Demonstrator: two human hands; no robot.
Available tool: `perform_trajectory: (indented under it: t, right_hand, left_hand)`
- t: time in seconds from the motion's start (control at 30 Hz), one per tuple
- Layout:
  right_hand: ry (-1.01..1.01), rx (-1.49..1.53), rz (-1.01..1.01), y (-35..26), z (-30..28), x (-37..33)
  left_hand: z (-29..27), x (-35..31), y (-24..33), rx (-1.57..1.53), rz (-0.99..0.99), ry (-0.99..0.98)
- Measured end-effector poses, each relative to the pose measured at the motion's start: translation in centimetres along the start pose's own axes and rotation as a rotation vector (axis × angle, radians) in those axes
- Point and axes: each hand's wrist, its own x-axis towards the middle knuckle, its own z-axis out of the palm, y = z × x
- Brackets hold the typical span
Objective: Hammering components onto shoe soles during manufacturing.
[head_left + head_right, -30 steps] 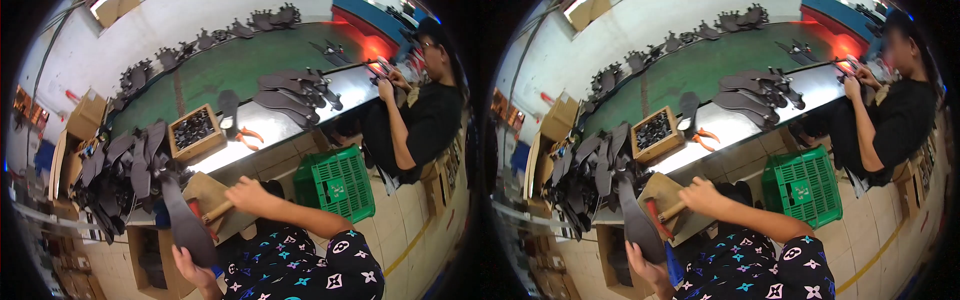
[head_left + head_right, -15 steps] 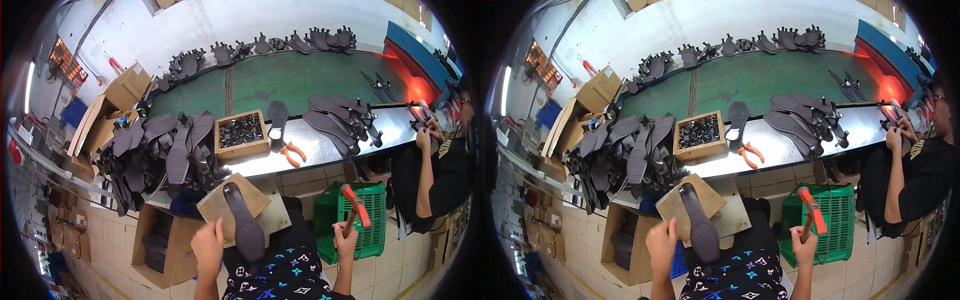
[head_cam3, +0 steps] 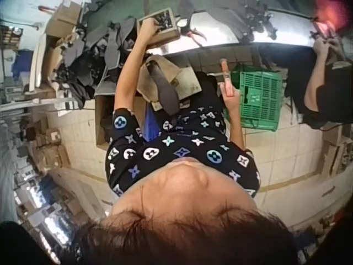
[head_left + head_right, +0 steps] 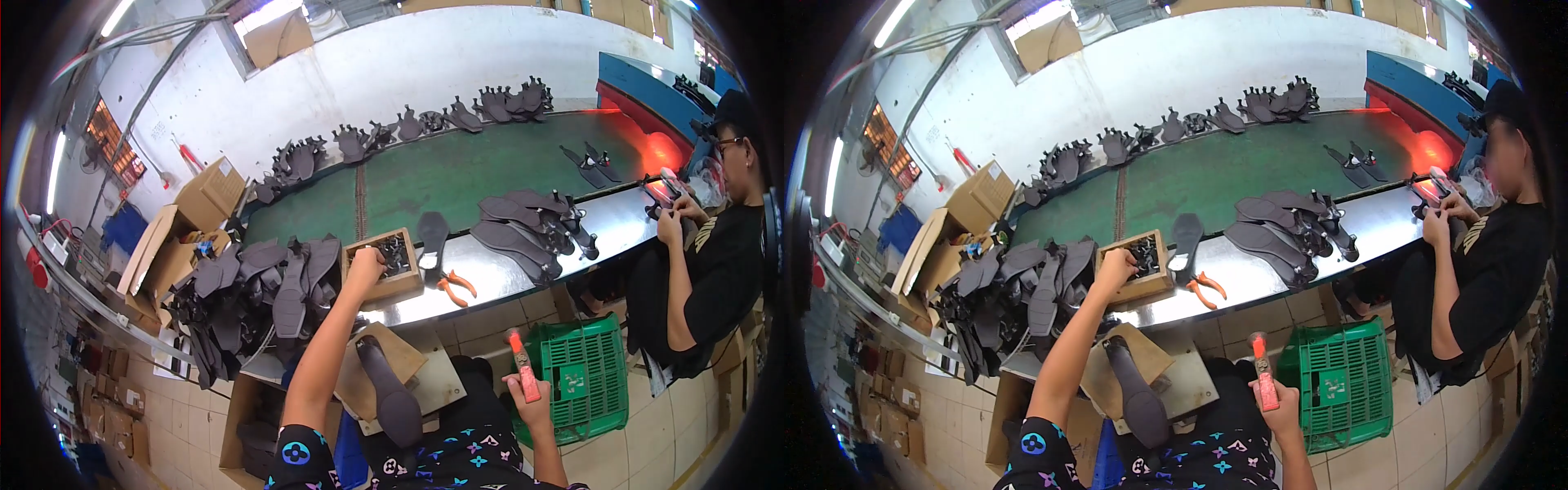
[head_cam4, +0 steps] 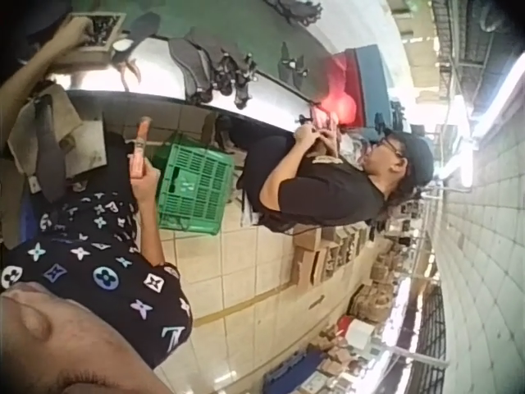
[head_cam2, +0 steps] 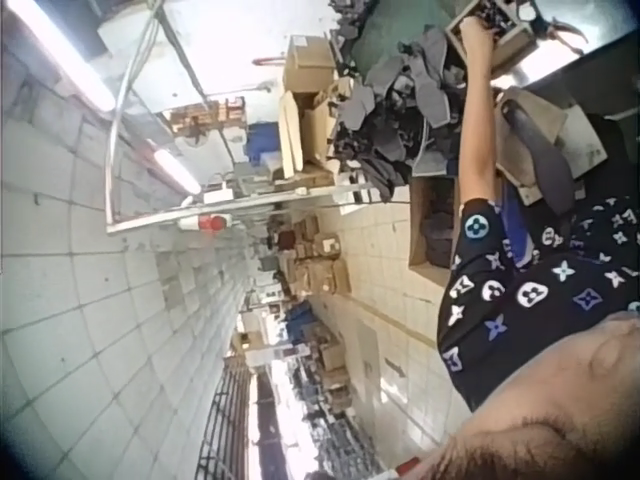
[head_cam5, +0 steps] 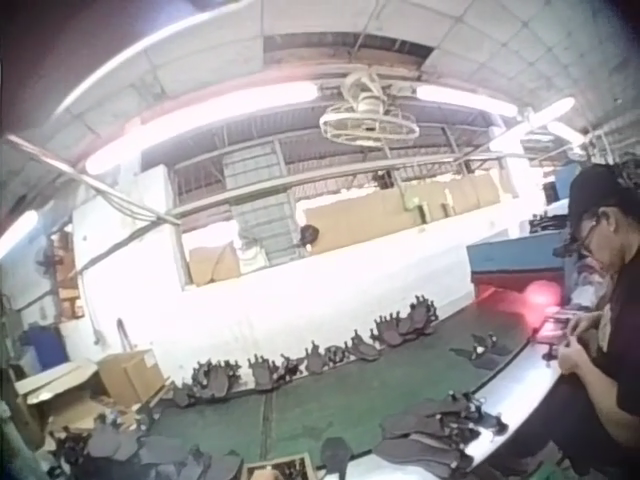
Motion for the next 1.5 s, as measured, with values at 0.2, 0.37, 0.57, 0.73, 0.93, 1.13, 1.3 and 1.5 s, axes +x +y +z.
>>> perform_trajectory:
  t: [0.2, 0.37, 0.57, 0.73, 0.93, 1.13, 1.3, 1.5]
  right_hand:
    - [-0.127, 0.065, -0.054, -2.1, 2.5, 1.9]
    - [-0.153, 0.082, -0.138, -3.1, 4.3, 2.9]
    - [-0.190, 0.101, -0.187, -5.1, 4.2, 3.4]
    - [-0.242, 0.503, -0.018, -7.5, 5.6, 5.7]
    - [-0.407, 0.585, -0.072, -16.6, 7.6, 8.7]
    - [-0.617, 0.795, -0.238, -20.7, 9.1, 6.7]
    - [-0.709, 0.708, -0.211, -20.9, 8.5, 5.6]
    - [-0.680, 0.482, -0.125, -18.6, 10.9, 6.0]
  left_hand:
    - [-0.9, 0.5, -1.4, 0.057, 0.103, -0.083]
    - [-1.1, 0.3, -0.3, 0.139, 0.196, -0.082]
    - [-2.9, -2.1, -0.3, 0.255, 0.122, 0.175]
    - [-8.1, -9.6, 7.9, -0.669, -0.077, 0.222]
    - [-13.3, -21.8, 17.0, -1.142, -0.137, 0.200]
    - [-13.9, -27.8, 18.7, -1.527, -0.129, 0.154]
    - [-13.4, -29.5, 19.0, -1.542, -0.178, 0.229]
    - [-11.0, -28.5, 14.2, -0.643, -0.117, 0.337]
